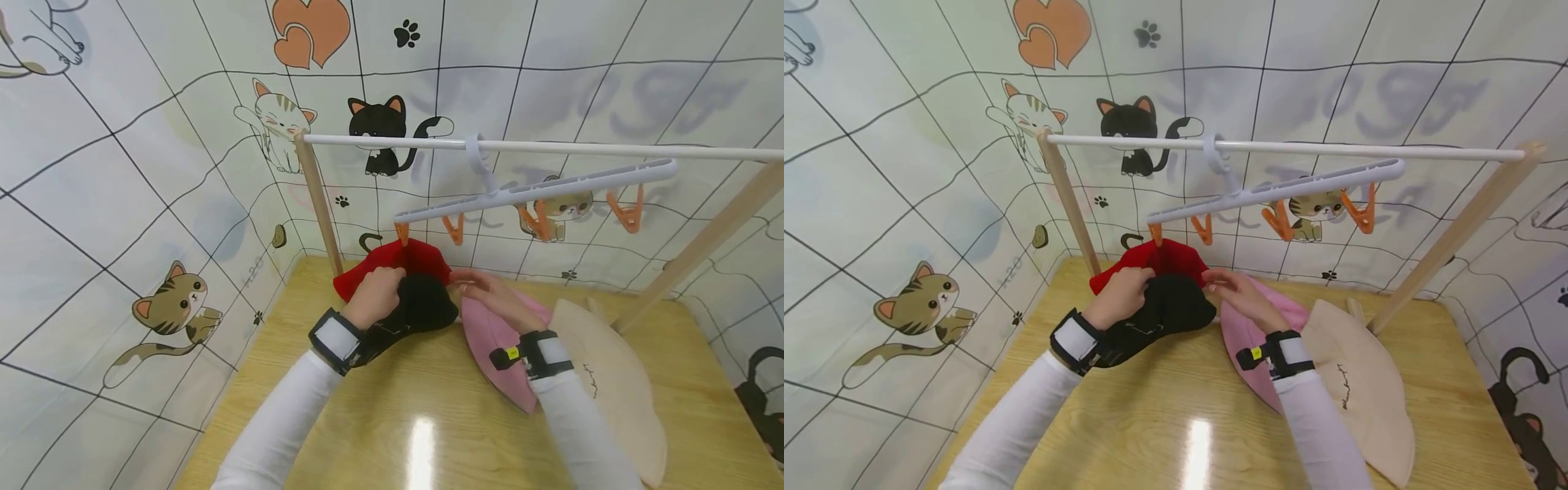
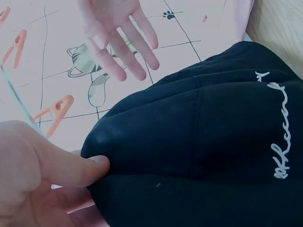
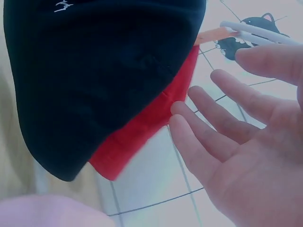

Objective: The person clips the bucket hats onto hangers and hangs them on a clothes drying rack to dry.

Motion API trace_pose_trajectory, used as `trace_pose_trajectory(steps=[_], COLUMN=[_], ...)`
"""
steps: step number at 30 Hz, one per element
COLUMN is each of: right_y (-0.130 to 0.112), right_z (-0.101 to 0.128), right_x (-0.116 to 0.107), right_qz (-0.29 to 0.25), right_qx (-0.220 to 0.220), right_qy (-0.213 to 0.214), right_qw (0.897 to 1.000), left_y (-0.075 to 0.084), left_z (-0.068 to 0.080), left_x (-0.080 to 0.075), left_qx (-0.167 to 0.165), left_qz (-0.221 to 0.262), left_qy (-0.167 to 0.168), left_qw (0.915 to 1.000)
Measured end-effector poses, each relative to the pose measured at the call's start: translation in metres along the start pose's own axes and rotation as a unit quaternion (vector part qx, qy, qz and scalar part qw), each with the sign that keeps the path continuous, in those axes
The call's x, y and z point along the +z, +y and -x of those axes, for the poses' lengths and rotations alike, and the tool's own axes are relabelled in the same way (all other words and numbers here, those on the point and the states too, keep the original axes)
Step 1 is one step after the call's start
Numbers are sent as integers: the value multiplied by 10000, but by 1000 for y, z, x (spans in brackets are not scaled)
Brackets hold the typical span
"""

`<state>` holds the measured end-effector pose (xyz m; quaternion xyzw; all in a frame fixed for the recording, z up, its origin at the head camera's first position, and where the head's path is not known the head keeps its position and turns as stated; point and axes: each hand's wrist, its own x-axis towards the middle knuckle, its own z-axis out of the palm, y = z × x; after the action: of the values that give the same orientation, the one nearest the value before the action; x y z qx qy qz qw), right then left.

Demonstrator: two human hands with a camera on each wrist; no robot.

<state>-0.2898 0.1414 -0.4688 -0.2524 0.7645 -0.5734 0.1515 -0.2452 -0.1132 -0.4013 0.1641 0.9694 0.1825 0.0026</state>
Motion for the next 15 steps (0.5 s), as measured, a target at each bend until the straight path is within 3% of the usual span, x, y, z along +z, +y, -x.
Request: trace_pose_trajectory(steps=[7, 15], right_y=[-17, -35], right_z=[-4, -16], right_x=[-16, -29], right_qz=[309, 632], right_qx=[-202, -276], right_qy=[-51, 297], right_qw=[9993, 9972], left_y=[3, 6], left_z=[-6, -12], left_x=[-1, -3], left_qx=[200, 641], left_qz=[262, 40], left_qy=[218, 414], left_qw=[9992, 9971])
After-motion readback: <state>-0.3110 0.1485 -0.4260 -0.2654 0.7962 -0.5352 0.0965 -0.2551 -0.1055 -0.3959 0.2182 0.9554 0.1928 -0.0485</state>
